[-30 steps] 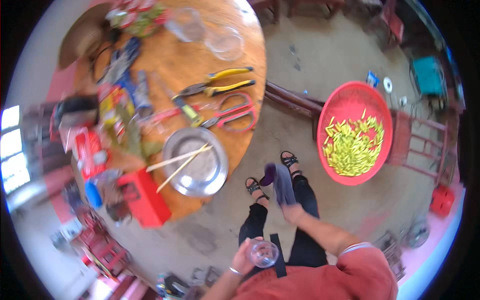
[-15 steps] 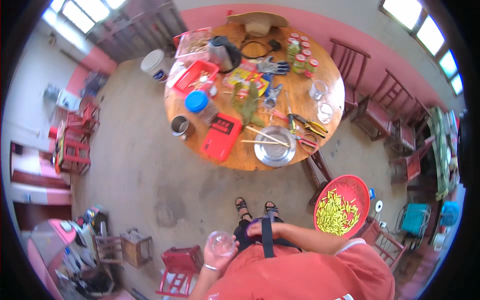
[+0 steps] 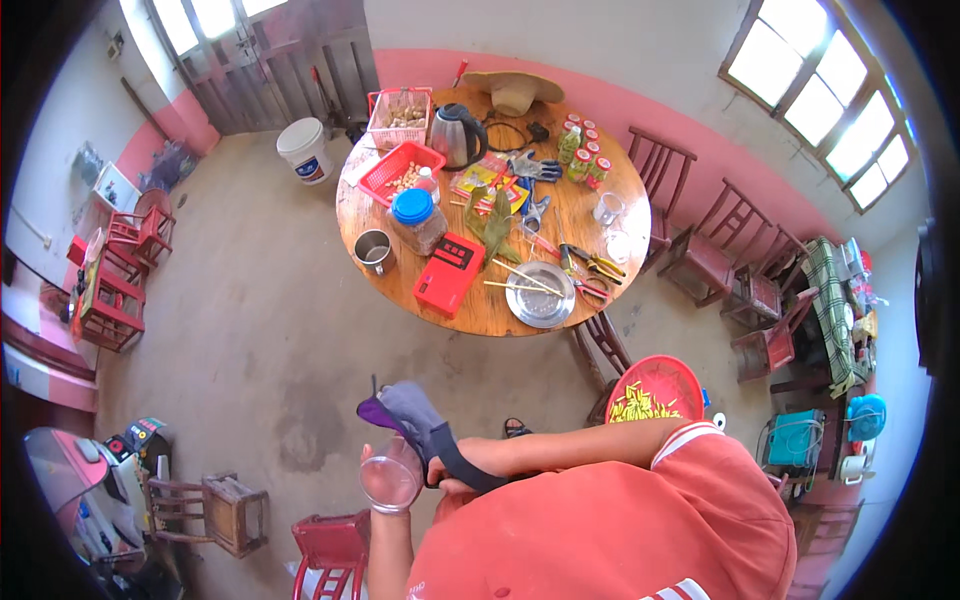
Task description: Using a screwdriver to assemble or repair a purple plastic component, then placing green peppers into a cup.
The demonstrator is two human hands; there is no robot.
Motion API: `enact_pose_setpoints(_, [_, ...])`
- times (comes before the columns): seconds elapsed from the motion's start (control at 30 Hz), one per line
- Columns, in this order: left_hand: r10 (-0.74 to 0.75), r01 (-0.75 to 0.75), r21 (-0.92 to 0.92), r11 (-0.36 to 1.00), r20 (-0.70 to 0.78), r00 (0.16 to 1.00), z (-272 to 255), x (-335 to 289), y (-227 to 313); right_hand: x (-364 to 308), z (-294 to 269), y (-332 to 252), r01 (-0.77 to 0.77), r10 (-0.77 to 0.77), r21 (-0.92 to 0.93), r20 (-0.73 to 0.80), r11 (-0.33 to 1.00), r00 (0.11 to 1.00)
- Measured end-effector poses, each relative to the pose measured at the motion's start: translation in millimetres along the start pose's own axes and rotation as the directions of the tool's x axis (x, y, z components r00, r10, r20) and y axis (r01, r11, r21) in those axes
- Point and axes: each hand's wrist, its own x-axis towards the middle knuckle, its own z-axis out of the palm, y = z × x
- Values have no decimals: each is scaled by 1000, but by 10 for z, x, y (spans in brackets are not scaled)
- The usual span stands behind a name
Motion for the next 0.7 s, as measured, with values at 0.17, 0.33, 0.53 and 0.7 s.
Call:
enact_pose_setpoints(0.17, [-164, 154, 137, 979, 65, 984, 356, 479, 192, -198, -302, -218, 17, 48, 397, -154, 918, 987])
enact_pose_setpoints(0.33, [-182, 303, 341, 890, -344, 921, 564, 872, 25, -239, -368, -139, 151, 273, 618, -536, 772, 799])
enact_pose_setpoints(0.53, [-368, 375, 305, 876, -81, 926, 631, 1103, 60, -452, -961, 29, 680, 60, 347, -911, 645, 408])
enact_pose_setpoints(0.7, [-34, 212, 486, 848, -349, 936, 644, 1385, 87, -758, -1528, -257, 367, 74, 313, -840, 876, 538])
